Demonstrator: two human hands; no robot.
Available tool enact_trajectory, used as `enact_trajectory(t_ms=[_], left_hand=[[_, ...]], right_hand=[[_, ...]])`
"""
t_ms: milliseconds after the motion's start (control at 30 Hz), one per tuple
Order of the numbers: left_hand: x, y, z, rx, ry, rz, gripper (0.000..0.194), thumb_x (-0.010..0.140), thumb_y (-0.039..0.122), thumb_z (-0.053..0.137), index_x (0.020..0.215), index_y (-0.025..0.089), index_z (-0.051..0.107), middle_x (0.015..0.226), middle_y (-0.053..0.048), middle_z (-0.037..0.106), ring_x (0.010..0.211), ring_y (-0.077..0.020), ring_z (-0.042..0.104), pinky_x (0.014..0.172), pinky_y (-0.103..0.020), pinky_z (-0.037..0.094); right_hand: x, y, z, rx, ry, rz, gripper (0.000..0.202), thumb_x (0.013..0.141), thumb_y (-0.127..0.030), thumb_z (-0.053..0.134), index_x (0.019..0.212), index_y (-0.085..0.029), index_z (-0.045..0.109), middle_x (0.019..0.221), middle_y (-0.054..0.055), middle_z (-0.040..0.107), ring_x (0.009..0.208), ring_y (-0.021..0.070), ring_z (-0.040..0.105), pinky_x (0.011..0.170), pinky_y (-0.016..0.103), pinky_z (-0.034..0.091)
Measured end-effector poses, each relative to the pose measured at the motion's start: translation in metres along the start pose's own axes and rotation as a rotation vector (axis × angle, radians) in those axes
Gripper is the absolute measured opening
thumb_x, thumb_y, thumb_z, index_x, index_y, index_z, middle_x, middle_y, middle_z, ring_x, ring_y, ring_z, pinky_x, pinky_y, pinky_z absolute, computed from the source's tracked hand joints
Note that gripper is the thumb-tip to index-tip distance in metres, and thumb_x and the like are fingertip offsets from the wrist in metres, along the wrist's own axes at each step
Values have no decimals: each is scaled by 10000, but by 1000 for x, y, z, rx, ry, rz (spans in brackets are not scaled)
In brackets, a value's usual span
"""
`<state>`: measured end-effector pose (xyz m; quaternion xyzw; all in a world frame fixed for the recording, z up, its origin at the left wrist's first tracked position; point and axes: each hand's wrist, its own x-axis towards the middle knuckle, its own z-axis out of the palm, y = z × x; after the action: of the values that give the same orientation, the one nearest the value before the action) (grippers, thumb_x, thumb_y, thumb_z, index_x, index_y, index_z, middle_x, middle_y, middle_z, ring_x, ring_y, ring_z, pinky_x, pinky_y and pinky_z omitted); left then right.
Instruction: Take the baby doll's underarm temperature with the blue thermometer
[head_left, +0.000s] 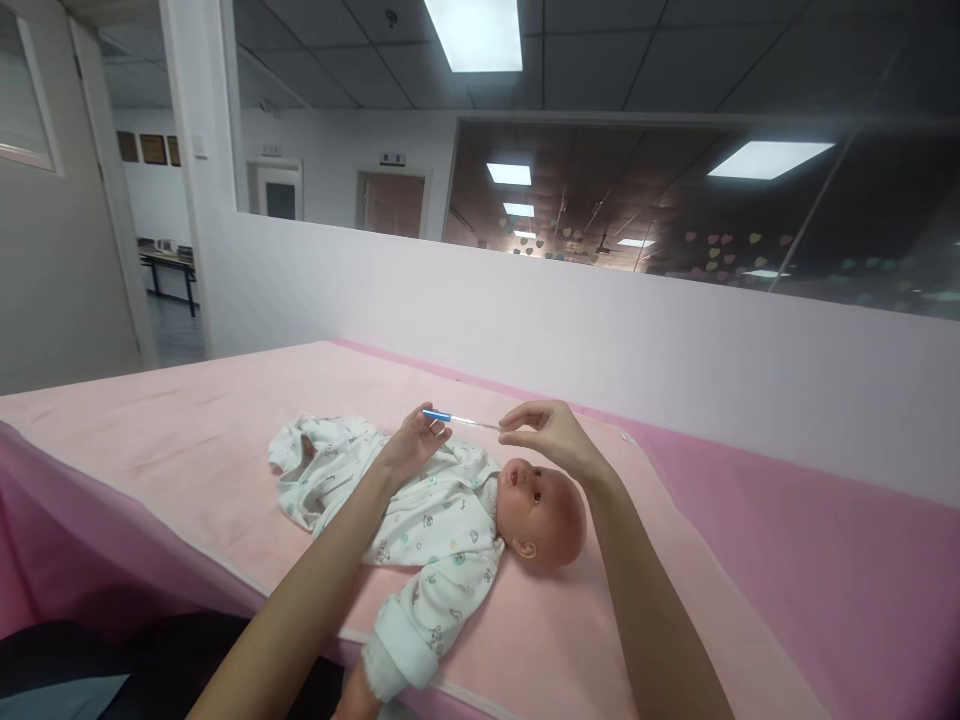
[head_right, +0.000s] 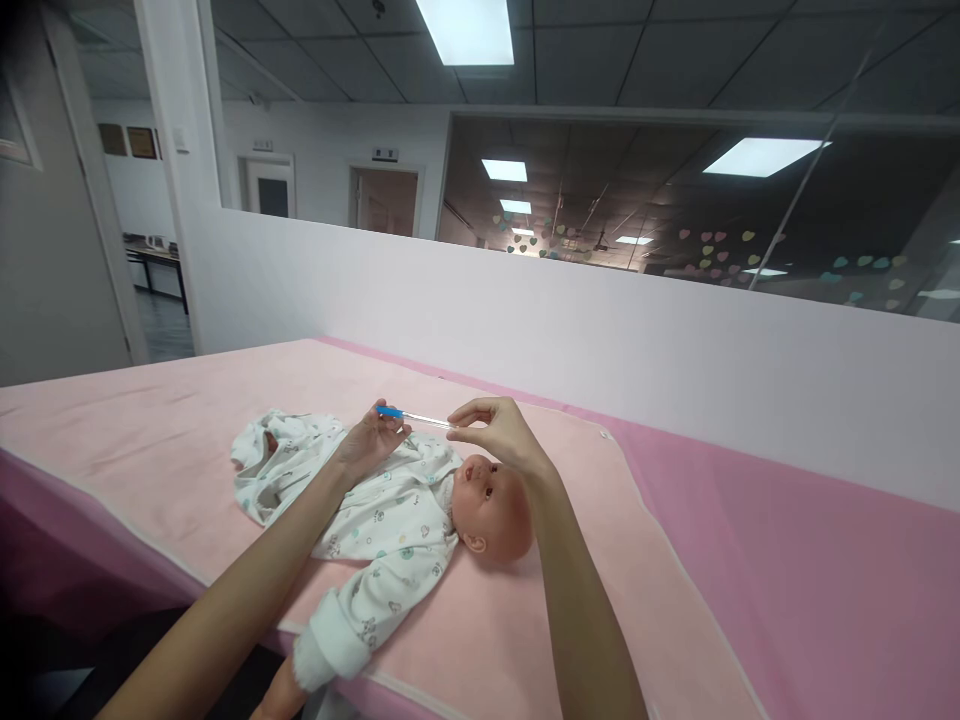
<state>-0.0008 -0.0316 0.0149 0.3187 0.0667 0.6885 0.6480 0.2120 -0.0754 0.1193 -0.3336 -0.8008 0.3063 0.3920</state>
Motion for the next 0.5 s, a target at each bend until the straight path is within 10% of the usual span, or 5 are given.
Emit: enact_trajectory(t_ms=[233, 500], left_hand=[[5, -4, -3, 79, -72, 12, 410, 574, 275, 778, 957, 211, 647, 680, 27, 612, 578, -64, 509, 690, -250, 438], [-4, -11, 10, 1011, -524, -332, 321, 577, 255, 746, 877, 143, 717, 731, -84, 684, 662, -174, 596, 569, -238, 410]], right_hand=[[-8, -20, 0, -228, 174, -66, 152, 653, -247, 662, 792, -193, 689, 807, 32, 696, 809, 183, 640, 786, 318, 483], [-98, -52, -20, -624, 400, -157, 80, 710, -339, 636, 739, -286, 690, 798, 0, 699, 884, 237, 636, 774, 349, 501]])
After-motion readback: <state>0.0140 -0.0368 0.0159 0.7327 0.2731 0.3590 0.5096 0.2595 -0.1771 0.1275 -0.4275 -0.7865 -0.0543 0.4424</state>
